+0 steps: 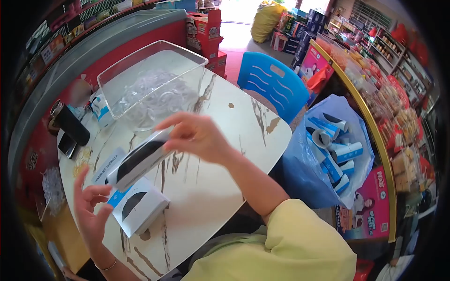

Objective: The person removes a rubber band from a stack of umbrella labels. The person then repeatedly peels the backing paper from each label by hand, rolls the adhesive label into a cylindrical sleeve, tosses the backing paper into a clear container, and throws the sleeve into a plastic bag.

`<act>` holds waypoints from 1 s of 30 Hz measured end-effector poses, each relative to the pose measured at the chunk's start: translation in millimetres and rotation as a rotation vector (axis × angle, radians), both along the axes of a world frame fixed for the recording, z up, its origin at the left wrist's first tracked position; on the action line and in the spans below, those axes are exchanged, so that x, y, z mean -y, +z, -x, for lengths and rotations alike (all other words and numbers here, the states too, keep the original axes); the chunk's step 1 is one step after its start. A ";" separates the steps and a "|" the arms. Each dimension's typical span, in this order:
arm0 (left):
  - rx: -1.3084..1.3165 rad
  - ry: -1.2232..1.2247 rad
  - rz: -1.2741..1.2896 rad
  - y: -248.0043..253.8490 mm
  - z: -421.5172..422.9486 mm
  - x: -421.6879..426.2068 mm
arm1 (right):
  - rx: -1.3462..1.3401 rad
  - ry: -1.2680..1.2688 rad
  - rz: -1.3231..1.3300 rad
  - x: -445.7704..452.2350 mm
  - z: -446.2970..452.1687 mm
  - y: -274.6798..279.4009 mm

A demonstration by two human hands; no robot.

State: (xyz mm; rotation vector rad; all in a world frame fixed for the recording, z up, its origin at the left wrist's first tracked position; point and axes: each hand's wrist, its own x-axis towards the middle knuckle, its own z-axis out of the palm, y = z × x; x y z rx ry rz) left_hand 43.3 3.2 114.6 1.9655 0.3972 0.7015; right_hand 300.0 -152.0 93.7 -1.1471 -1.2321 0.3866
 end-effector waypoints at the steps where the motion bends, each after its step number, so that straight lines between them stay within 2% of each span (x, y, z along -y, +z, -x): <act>1: -0.076 -0.031 -0.143 -0.2 0.5 0.0 | -0.097 -0.017 0.038 12.2 -11.2 3.7; 2: -0.149 -0.057 -0.285 -0.7 1.8 -0.3 | -0.153 -0.048 -0.002 23.5 -23.5 6.3; 3: -0.280 -0.097 -0.293 -3.9 4.7 0.3 | -0.192 -0.089 -0.061 37.4 -33.8 9.1; 4: -0.343 -0.136 -0.434 -6.7 2.7 3.3 | -0.326 -0.007 -0.252 47.6 -48.8 4.2; 5: -0.404 -0.174 -0.577 -10.0 -0.7 8.5 | -0.432 0.174 -0.513 53.0 -63.1 -2.5; 6: -0.465 -0.211 -0.721 -10.9 -3.3 13.6 | -0.544 0.413 -0.638 61.3 -72.0 -2.6; 7: -0.509 -0.251 -0.631 -9.2 -5.7 18.0 | -0.674 0.685 -0.743 69.6 -81.1 -2.6; 8: -0.529 -0.258 -0.664 -9.0 -7.1 20.0 | -0.789 0.947 -0.807 75.8 -84.1 5.2; 10: -0.572 -0.274 -0.729 -10.6 -8.5 22.0 | -0.959 0.837 -0.899 78.7 -72.6 7.0; 13: -0.605 -0.219 -0.703 -12.1 -7.7 19.7 | -1.053 0.701 -0.729 62.4 -74.3 -5.0; 16: -0.599 -0.224 -0.725 -10.3 -7.4 19.2 | -0.973 0.531 -0.441 40.1 -69.8 -19.6; 19: -0.609 -0.262 -0.666 -7.0 -3.0 13.0 | -0.590 0.337 -0.116 21.0 -51.9 -13.1; 22: -0.621 -0.246 -0.654 -5.5 -1.2 10.3 | -0.209 0.279 0.164 2.3 -23.0 2.8; 23: -0.613 -0.259 -0.652 -6.5 -0.4 7.8 | -0.184 0.341 0.208 -6.2 -12.8 0.2; 26: -0.603 -0.271 -0.625 -6.6 4.2 2.9 | 0.381 0.362 0.331 -21.2 17.0 4.5; 29: -0.575 -0.307 -0.604 -8.4 9.5 -6.0 | 0.674 0.431 0.249 -33.2 38.6 -9.3; 30: -0.579 -0.303 -0.591 -8.3 10.7 -7.3 | 0.685 0.465 0.283 -35.6 43.4 -10.3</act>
